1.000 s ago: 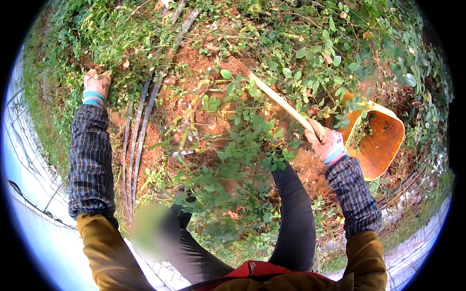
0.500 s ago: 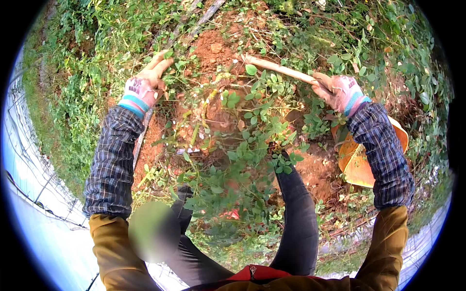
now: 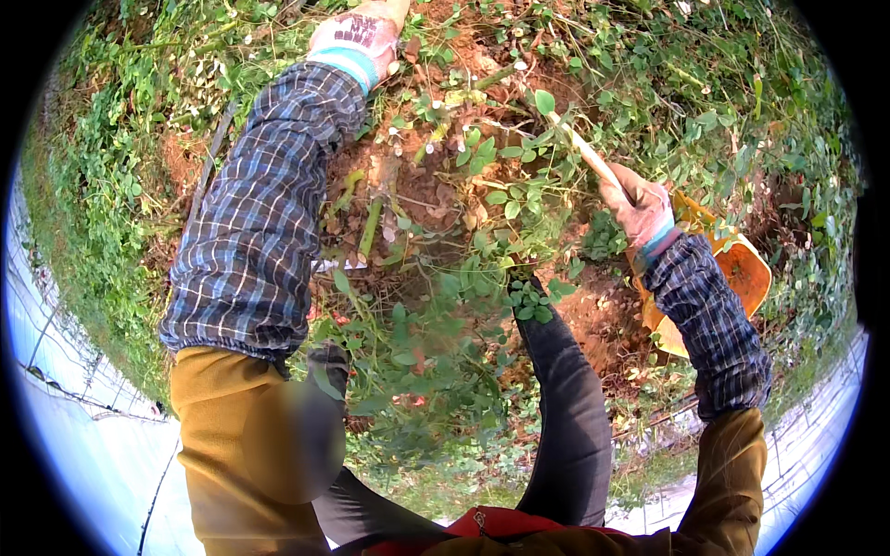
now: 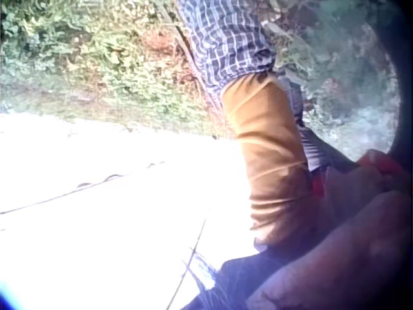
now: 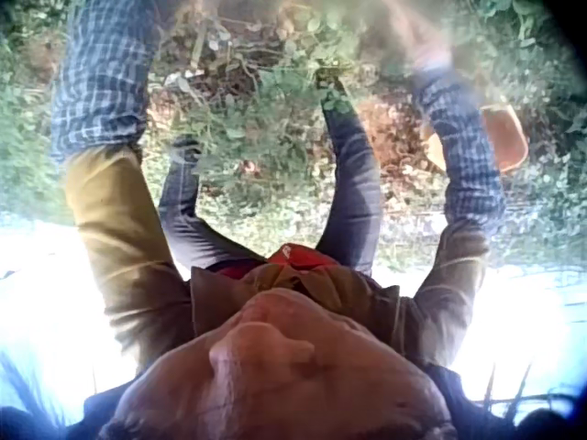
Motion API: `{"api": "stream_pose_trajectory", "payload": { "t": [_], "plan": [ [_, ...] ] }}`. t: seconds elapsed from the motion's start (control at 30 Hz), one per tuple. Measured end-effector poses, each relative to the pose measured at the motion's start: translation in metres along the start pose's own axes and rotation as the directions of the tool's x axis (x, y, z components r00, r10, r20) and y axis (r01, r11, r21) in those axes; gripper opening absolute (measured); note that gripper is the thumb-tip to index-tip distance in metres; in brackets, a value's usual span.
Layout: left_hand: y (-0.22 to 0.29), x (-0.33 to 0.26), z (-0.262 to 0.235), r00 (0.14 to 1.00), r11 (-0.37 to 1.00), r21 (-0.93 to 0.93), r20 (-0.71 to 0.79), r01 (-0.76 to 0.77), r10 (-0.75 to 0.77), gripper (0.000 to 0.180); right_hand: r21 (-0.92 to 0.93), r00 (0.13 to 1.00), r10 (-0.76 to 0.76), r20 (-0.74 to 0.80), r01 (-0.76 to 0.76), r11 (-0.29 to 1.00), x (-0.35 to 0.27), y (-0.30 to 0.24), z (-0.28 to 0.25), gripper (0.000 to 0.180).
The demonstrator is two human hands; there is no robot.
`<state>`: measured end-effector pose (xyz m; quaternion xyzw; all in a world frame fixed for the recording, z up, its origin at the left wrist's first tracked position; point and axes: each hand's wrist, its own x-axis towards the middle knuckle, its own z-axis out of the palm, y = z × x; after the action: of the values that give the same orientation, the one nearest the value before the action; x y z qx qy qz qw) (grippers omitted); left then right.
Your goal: The person uses a hoe to loosen soil and remove weeds from a garden bed. They pull out weeds by hand and place them into an orange bucket. The person occasionally sits on the ground while continuing to weed.
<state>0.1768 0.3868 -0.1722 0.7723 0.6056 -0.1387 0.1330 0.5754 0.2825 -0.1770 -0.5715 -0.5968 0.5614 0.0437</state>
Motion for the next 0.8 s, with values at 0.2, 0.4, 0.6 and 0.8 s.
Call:
{"api": "stream_pose_trajectory", "payload": {
  "t": [0.2,0.4,0.6,0.8],
  "plan": [
    [-0.007,-0.008,-0.008,0.966,0.993,-0.021,0.234,0.119,-0.111,0.021,-0.237,0.998,0.041,0.043,-0.030,0.971,0.005,-0.021,-0.014,0.037],
    [-0.106,-0.109,-0.045,0.788,0.786,-0.063,0.050,0.615,-0.613,0.044,-0.340,0.999,0.028,-0.021,-0.034,0.940,-0.067,0.004,-0.080,0.035],
    [-0.160,-0.185,-0.095,0.815,0.826,0.079,0.134,0.559,-0.564,0.053,-0.358,0.976,0.102,0.191,-0.028,0.933,-0.072,-0.010,-0.168,0.038],
    [-0.028,-0.069,-0.025,0.934,0.958,-0.107,0.218,-0.267,0.284,0.041,-0.663,0.925,0.037,0.378,0.243,0.708,0.029,-0.107,-0.207,0.041]
  ]
}}
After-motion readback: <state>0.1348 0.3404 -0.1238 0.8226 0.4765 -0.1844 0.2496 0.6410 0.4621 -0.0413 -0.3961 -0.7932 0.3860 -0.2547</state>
